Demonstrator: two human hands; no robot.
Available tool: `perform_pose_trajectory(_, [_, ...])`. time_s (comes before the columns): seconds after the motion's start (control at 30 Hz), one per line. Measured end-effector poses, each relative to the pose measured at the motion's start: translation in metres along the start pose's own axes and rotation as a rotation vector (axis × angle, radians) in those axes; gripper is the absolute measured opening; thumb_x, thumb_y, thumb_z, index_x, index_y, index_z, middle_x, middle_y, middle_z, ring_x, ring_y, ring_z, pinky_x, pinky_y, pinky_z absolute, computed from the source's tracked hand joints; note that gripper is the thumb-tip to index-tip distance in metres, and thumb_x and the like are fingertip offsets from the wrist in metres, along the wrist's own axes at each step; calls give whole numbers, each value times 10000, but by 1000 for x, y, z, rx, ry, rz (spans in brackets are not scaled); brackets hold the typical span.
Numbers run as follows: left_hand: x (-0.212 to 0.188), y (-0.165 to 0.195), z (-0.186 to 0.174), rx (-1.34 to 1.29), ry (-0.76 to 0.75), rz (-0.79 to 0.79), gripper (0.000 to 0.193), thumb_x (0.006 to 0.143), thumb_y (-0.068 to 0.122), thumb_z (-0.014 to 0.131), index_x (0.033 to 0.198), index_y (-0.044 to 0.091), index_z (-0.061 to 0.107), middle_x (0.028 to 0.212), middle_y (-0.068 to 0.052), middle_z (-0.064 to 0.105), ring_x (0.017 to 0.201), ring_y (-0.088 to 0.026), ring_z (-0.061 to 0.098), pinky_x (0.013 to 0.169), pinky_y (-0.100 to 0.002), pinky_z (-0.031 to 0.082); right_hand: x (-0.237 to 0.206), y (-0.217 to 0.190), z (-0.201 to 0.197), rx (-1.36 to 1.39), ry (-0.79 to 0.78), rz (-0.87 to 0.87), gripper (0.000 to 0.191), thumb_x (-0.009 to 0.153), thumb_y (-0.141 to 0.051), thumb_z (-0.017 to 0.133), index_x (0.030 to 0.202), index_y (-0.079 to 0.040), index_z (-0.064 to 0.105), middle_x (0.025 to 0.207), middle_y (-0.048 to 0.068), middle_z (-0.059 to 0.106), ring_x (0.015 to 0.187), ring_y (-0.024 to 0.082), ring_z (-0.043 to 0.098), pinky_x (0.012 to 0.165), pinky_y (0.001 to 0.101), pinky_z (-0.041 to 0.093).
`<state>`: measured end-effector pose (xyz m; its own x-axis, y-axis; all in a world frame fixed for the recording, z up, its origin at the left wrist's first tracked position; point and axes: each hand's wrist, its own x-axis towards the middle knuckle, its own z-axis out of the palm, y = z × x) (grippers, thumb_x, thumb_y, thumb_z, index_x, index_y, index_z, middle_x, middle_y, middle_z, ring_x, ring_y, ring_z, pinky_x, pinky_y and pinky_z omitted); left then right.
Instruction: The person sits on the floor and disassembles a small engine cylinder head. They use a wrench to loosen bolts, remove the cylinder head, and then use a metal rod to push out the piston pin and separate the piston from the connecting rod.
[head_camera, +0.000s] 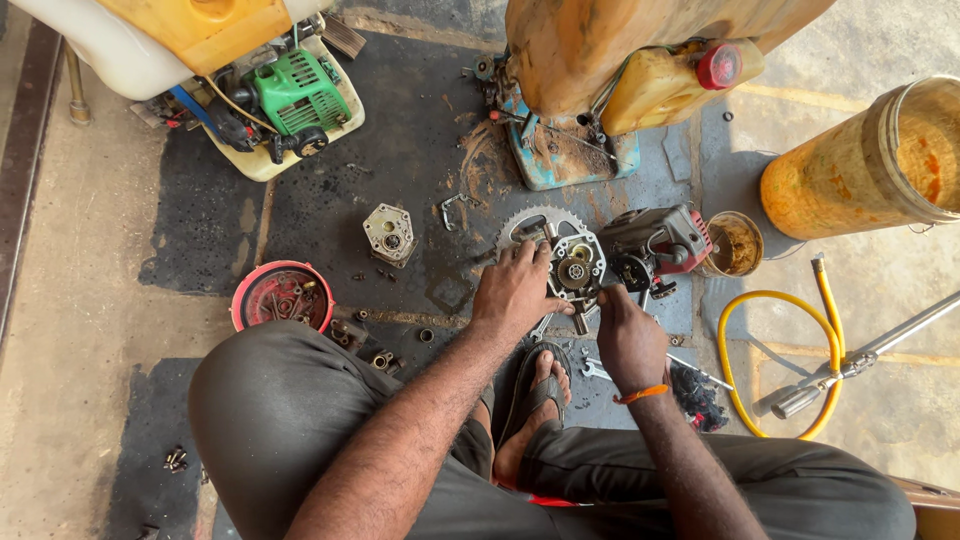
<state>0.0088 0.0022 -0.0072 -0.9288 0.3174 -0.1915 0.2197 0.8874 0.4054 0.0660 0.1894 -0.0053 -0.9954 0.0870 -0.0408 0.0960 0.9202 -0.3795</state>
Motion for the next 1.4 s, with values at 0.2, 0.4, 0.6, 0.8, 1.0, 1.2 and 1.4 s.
perform_pose_trajectory(0.2, [-4,5,-2,-19,-6,-38,1113,676,725,793,1447,-5,459,1339,-178,554,1230,-306,596,880,-403,610,-11,-8,5,15,-10,99,215,1073,-319,504,1088,-145,630,786,180,722,723,435,699,584,554,516])
perform_pose_trajectory(0.4, [-16,13,3,0,-19,-87,1133,710,767,747,1433,-54,452,1306,-181,574,1198,-276,619,826,-369,625,-11,-10,2,38,-7,119,210,1075,-310,499,1088,-137,619,786,186,717,730,440,694,593,561,511])
perform_pose_trajectory(0.6, [-15,10,9,20,10,-55,1143,691,789,736,1410,-57,469,1318,-178,573,1178,-281,629,824,-376,628,6,-1,-12,1,-74,-42,214,1076,-315,511,1083,-130,618,895,149,739,758,418,707,619,536,530])
perform_pose_trajectory(0.8, [-15,13,10,-2,-23,-77,1121,721,769,734,1430,-52,450,1310,-180,564,1188,-294,627,798,-369,637,2,2,-11,6,-72,-52,208,1065,-310,521,1100,-133,624,873,156,735,775,413,703,624,531,524])
perform_pose_trajectory(1.0, [-15,14,9,-24,-11,-60,1144,717,760,738,1461,-48,422,1356,-187,548,1181,-305,642,813,-379,636,2,11,-15,-13,-132,-99,214,1069,-323,519,1090,-132,614,841,150,730,739,406,703,608,529,525])
perform_pose_trajectory(1.2, [-13,17,-1,-13,-15,-36,1146,702,741,763,1465,-33,402,1385,-190,519,1194,-327,626,820,-381,631,8,24,-29,-89,-248,-152,223,1049,-353,517,1110,-166,622,786,145,727,717,391,711,611,528,527])
perform_pose_trajectory(1.4, [-12,20,-2,-40,-74,-74,1119,745,721,757,1485,-34,389,1371,-187,521,1208,-322,619,826,-386,633,12,20,-25,-98,-212,-104,233,1061,-355,506,1098,-153,617,807,145,731,721,392,714,601,523,530])
